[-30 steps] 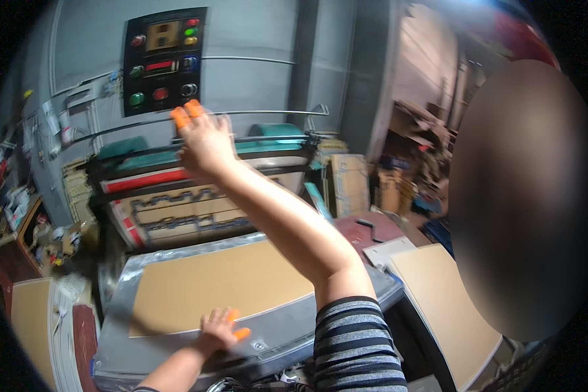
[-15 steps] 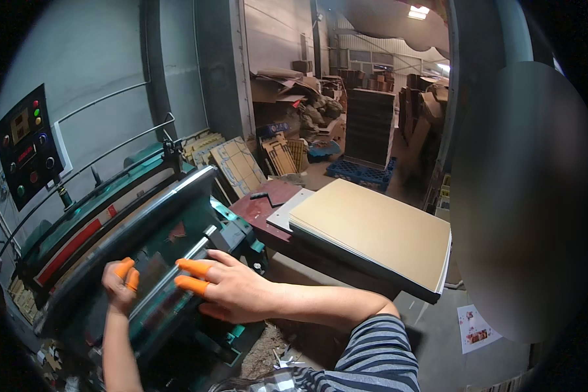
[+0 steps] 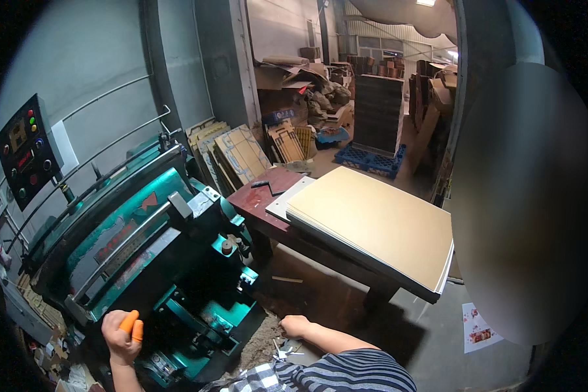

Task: The person repeatedly places sheets of cardboard onto a hydraulic guillotine cutter, aligns them, and operates the machine to trim the edges. After each cut, the person removes the trimmed sheet and stacks it on a nearby table.

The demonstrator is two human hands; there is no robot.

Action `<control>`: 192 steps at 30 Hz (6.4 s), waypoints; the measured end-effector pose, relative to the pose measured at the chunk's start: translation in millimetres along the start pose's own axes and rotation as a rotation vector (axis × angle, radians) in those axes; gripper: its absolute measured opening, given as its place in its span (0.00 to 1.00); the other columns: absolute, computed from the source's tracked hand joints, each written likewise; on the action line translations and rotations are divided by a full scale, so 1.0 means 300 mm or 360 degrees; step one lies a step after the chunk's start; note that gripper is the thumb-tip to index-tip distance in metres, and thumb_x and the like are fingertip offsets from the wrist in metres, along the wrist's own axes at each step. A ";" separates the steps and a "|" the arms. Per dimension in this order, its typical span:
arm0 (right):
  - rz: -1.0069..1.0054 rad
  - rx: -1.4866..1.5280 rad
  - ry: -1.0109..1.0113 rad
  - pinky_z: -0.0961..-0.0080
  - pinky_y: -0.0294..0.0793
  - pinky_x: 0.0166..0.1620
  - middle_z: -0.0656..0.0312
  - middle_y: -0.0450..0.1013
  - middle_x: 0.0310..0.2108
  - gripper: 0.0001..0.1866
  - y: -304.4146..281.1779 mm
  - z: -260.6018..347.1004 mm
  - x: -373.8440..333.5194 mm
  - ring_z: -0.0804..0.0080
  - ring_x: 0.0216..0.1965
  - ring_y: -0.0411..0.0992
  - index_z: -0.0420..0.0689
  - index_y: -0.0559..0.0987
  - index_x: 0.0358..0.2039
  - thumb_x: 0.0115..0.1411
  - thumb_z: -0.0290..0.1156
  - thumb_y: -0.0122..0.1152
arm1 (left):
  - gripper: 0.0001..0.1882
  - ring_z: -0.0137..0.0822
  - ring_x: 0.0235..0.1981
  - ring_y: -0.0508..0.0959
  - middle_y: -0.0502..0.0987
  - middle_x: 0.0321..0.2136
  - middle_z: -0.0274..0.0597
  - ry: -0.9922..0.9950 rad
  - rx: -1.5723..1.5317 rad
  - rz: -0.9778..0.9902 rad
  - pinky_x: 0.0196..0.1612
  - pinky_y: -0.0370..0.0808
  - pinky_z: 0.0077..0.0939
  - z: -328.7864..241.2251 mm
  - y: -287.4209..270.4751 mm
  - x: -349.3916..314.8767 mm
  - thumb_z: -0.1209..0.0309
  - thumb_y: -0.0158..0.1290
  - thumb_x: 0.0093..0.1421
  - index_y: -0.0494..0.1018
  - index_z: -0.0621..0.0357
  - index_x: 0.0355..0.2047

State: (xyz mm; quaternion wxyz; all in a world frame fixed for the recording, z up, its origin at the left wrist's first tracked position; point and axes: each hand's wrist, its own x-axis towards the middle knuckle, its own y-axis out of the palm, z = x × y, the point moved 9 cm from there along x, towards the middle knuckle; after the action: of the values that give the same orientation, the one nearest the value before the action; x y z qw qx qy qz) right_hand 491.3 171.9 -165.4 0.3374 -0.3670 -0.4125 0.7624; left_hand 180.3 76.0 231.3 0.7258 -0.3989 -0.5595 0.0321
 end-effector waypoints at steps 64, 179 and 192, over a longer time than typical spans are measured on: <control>-0.0900 0.0125 -0.1681 0.61 0.68 0.57 0.49 0.72 0.51 0.34 -0.335 1.734 -0.077 0.49 0.53 0.68 0.44 0.73 0.54 0.42 0.10 0.49 | 0.16 0.50 0.50 0.76 0.78 0.44 0.53 -0.1329 0.1425 0.1071 0.56 0.70 0.38 0.036 -1.347 -0.770 0.76 0.50 0.52 0.78 0.58 0.42; 0.0034 -0.0228 -0.0787 0.62 0.67 0.56 0.54 0.70 0.52 0.24 -0.466 0.734 0.729 0.54 0.54 0.67 0.47 0.77 0.48 0.60 0.51 0.54 | 0.36 0.48 0.69 0.47 0.52 0.68 0.38 -0.1452 0.0008 0.1659 0.68 0.44 0.47 0.398 0.435 -0.643 0.39 0.39 0.63 0.59 0.44 0.65; 0.0220 -0.0606 -0.0391 0.43 0.56 0.61 0.59 0.58 0.65 0.38 -0.492 0.782 0.744 0.59 0.65 0.56 0.56 0.64 0.63 0.57 0.63 0.52 | 0.38 0.50 0.69 0.48 0.51 0.68 0.38 -0.1537 0.0094 0.1606 0.68 0.44 0.50 0.394 0.443 -0.655 0.39 0.42 0.61 0.56 0.46 0.66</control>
State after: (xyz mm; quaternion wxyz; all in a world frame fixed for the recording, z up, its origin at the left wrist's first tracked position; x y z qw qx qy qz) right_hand 213.7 328.8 -7.3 0.1566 -0.3559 -0.5606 0.7311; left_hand 61.3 133.9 1.6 0.3028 -0.5311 -0.5647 0.5543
